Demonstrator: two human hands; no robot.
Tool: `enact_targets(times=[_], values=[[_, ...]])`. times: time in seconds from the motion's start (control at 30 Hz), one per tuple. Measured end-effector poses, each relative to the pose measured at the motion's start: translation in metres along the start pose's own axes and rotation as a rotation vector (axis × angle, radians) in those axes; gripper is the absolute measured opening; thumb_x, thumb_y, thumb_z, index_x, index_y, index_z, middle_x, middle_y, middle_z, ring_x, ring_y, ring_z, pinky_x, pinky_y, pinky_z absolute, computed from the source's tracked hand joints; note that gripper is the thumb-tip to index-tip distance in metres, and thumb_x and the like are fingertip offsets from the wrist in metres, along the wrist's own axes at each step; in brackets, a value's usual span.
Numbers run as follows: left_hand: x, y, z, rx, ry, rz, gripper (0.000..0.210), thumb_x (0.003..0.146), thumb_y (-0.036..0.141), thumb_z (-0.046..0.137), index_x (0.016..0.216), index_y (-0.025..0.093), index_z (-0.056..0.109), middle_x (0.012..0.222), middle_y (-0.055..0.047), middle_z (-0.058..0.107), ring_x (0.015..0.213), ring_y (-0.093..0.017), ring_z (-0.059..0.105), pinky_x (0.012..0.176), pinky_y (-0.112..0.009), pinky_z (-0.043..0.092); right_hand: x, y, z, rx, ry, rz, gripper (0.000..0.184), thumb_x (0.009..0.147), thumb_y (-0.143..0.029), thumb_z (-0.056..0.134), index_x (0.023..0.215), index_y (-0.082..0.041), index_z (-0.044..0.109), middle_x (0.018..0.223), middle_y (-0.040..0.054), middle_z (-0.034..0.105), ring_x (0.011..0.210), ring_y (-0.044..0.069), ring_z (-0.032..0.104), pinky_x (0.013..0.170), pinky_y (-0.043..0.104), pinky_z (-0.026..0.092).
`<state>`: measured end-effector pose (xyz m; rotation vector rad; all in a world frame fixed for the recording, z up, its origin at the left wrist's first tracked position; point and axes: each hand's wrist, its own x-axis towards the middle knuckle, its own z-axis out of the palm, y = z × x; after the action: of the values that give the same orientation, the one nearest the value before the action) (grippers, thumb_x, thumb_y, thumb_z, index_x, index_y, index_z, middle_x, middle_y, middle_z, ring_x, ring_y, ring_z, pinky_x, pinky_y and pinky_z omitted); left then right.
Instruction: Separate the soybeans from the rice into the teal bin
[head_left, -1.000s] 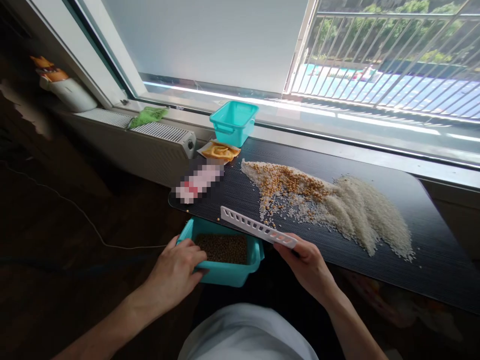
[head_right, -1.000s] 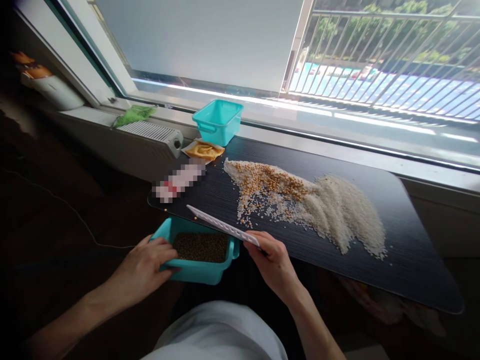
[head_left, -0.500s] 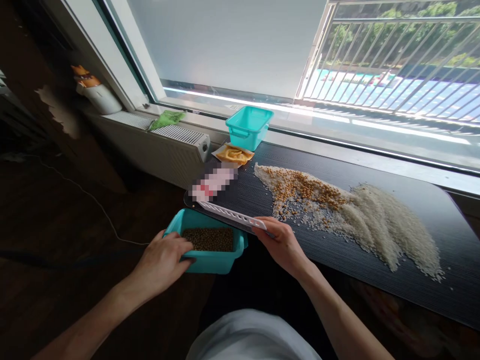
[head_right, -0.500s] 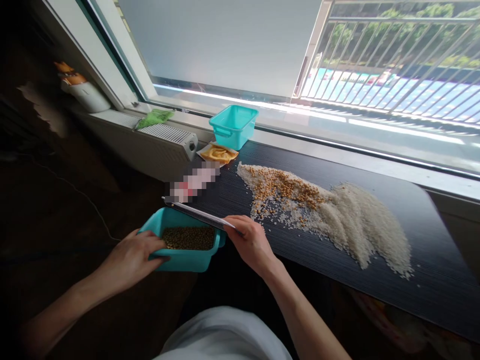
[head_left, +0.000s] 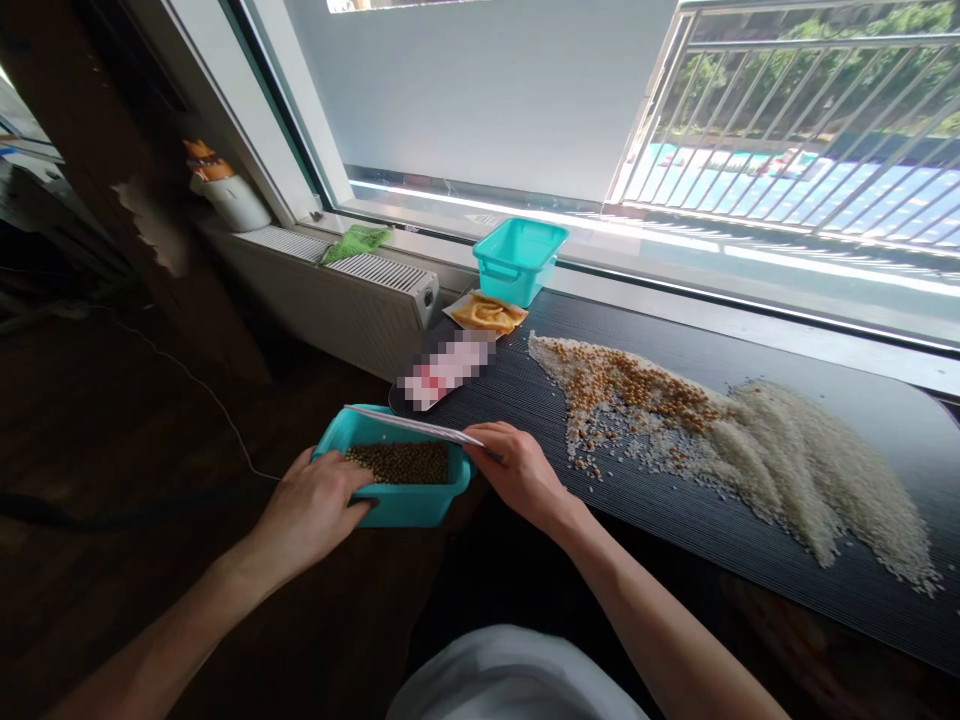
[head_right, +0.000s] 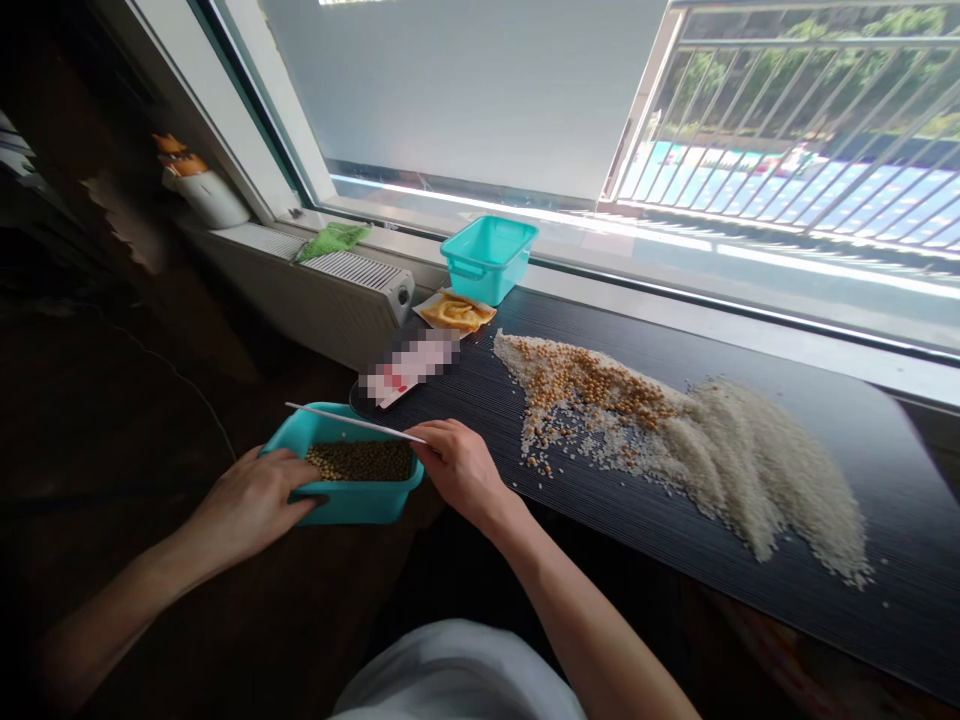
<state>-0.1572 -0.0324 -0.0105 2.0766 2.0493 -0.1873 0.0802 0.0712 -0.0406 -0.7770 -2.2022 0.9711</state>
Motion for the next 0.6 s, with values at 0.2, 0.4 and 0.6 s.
enact_targets(times=[0.2,0.4,0.6], values=[[-0.013,0.026,-0.001,0.041,-0.077,0.052,0.016,0.081,0.015,0.056,0.079,0.021,0.07,0.088,-0.006,0.073,0.097,-0.028,0.064,0.097,-0.05,0.036,-0.069,-0.015,-0.037,-0.014,0.132,0.032,0.024,0.096,-0.022,0.052,0.106,-0.024,0.074,0.104,0.0071,0.076,0.093,0.019,0.07,0.084,0.031,0.056],[-0.014,0.074,0.009,-0.089,-0.178,0.195,0.012,0.079,0.013,0.059,0.073,0.02,0.066,0.085,-0.003,0.072,0.094,-0.025,0.063,0.1,-0.05,0.034,-0.157,-0.016,-0.058,-0.095,0.333,0.132,0.028,0.092,-0.017,0.056,0.112,-0.027,0.073,0.105,0.0084,0.075,0.093,0.021,0.072,0.078,0.03,0.06],[-0.003,0.115,0.017,-0.158,-0.219,0.308,0.01,0.08,0.014,0.061,0.072,0.02,0.065,0.084,-0.003,0.072,0.095,-0.023,0.062,0.102,-0.047,0.033,-0.191,-0.007,-0.057,-0.156,0.436,0.119,0.032,0.092,-0.017,0.056,0.118,-0.028,0.071,0.106,0.0082,0.075,0.094,0.022,0.072,0.078,0.032,0.062]])
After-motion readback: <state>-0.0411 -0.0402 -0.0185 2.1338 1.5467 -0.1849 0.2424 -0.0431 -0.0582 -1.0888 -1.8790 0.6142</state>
